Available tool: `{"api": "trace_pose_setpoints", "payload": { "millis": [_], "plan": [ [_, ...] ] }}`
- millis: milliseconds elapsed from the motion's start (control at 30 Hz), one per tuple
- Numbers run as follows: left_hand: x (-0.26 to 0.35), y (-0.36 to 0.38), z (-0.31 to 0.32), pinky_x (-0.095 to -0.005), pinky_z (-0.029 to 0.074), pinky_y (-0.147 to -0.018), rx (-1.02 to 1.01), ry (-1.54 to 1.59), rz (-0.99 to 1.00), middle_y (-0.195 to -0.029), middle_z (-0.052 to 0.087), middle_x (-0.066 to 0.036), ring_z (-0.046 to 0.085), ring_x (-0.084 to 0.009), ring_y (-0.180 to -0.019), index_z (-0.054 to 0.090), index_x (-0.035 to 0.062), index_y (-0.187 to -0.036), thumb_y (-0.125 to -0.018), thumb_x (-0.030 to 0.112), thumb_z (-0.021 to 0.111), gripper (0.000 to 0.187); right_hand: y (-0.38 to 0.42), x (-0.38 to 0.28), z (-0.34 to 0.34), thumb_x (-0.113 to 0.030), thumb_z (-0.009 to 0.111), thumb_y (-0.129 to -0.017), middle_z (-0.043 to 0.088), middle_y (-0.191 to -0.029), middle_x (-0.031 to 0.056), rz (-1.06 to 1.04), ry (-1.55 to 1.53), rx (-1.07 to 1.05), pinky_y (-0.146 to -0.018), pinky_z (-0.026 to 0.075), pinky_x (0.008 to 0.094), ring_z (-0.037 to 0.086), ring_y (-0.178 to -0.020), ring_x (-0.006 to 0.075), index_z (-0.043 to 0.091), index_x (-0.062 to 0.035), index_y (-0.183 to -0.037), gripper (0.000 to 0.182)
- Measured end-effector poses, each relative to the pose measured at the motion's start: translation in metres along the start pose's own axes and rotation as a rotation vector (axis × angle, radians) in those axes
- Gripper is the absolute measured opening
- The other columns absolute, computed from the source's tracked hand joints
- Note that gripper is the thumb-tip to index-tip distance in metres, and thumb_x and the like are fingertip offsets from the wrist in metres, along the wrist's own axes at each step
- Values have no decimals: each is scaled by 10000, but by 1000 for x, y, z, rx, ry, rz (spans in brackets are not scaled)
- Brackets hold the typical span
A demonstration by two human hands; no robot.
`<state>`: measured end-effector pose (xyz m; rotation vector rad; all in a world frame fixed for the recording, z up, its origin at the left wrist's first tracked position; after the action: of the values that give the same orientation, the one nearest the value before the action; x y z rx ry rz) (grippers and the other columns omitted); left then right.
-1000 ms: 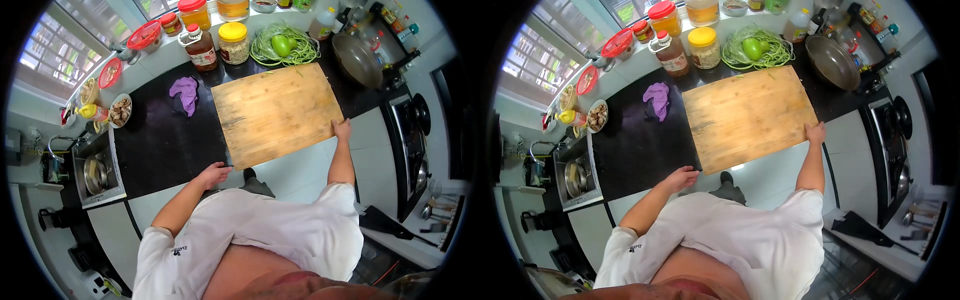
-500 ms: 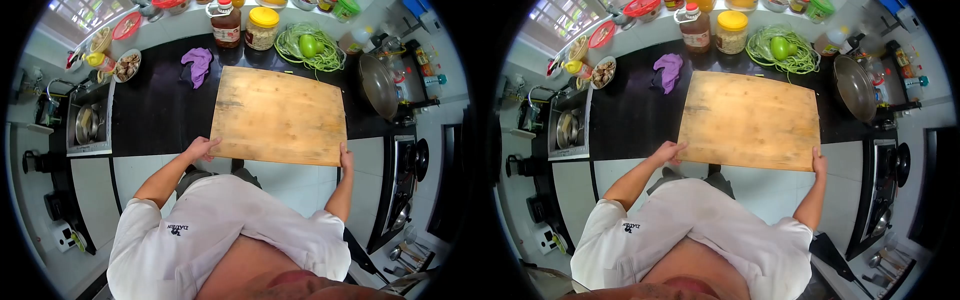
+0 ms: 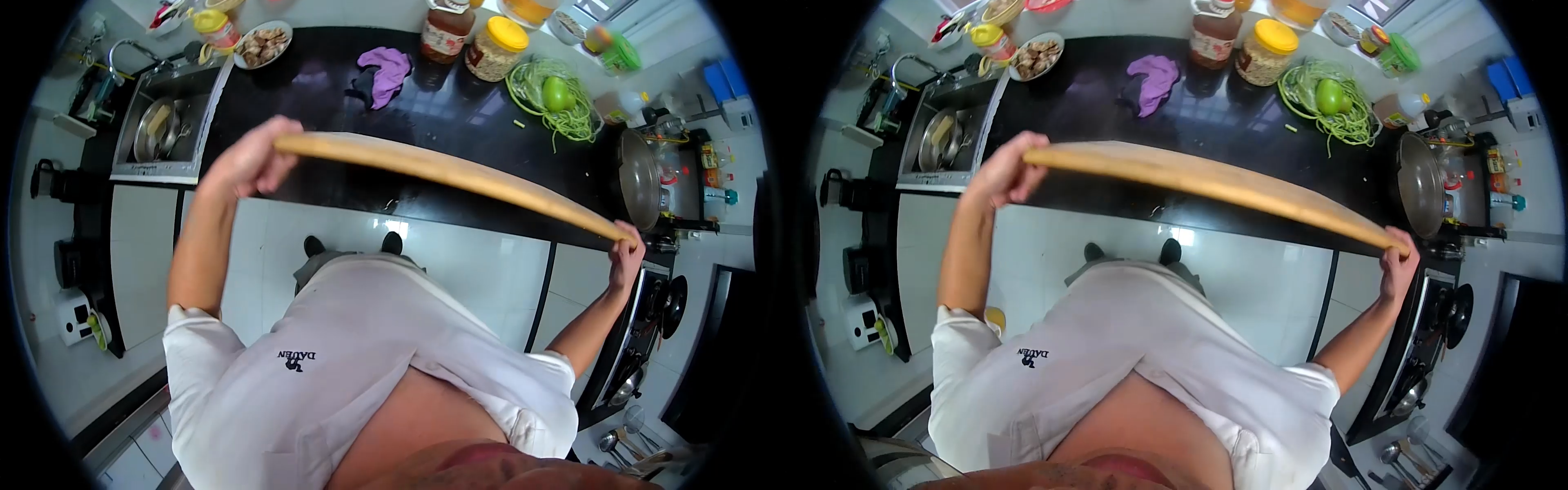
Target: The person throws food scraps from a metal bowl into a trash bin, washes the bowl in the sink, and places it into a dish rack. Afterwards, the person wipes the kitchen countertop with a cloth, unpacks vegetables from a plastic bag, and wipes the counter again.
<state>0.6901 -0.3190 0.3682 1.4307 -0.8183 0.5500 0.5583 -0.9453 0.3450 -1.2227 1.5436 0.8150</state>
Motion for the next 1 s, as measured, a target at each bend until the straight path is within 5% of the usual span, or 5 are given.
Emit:
{"api": "trace_pose_setpoints", "payload": {
  "millis": [167, 267, 367, 667, 1000],
  "plan": [
    [31, -24, -90, -213, 235, -329, 129, -377, 48, -380, 381, -2, 379, -101, -299, 417, 116, -503, -819, 689, 383, 655, -60, -13, 74, -183, 656, -866, 569, -858, -17, -208, 186, 91, -667, 380, 196, 496, -744, 59, 606, 10, -995, 237],
    [43, -47, -134, -272, 415, -546, 347, -420, 161, -617, 566, -69, 565, -162, -579, 606, 47, -752, -798, 689, 417, 671, -81, -31, 133, -255, 684, -864, 595, -916, 9, -215, 101, 155, -745, 411, 235, 529, -821, 86, 601, 12, -1018, 320],
    [34, -69, -158, -337, 379, -888, 245, 123, 490, -981, 623, -61, 544, -173, -985, 582, 64, -1138, -838, 562, 499, 587, -94, -31, 182, -286, 667, -875, 603, -943, 24, -238, 17, 214, -777, 413, 258, 538, -845, 101, 592, 22, -1032, 353],
    [-38, -21, -253, -309, 371, -889, 510, 344, 794, -919, 658, -105, 560, -185, -920, 678, -8, -880, -897, 342, 503, 392, -88, 27, 300, -364, 706, -834, 523, -847, -4, -378, -329, 274, -679, 432, 270, 486, -752, 103, 534, -31, -968, 398],
    [-80, 31, -350, -326, 433, -888, 642, 488, 819, -988, 664, -176, 609, -218, -960, 626, -66, -1002, -900, 277, 442, 402, -74, -52, 434, -365, 594, -850, 548, -818, 98, -516, -567, 342, -675, 481, 307, 563, -751, 203, 507, -1, -914, 380]
  ]
}}
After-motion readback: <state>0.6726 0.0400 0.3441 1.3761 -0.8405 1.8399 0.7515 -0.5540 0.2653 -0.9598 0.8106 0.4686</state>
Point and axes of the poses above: each hand's wrist, its own y-axis away from the middle knuckle, its own z-axis out of the palm, x = y × z, the point moved 2 cm from there along -y, towards the middle knuckle
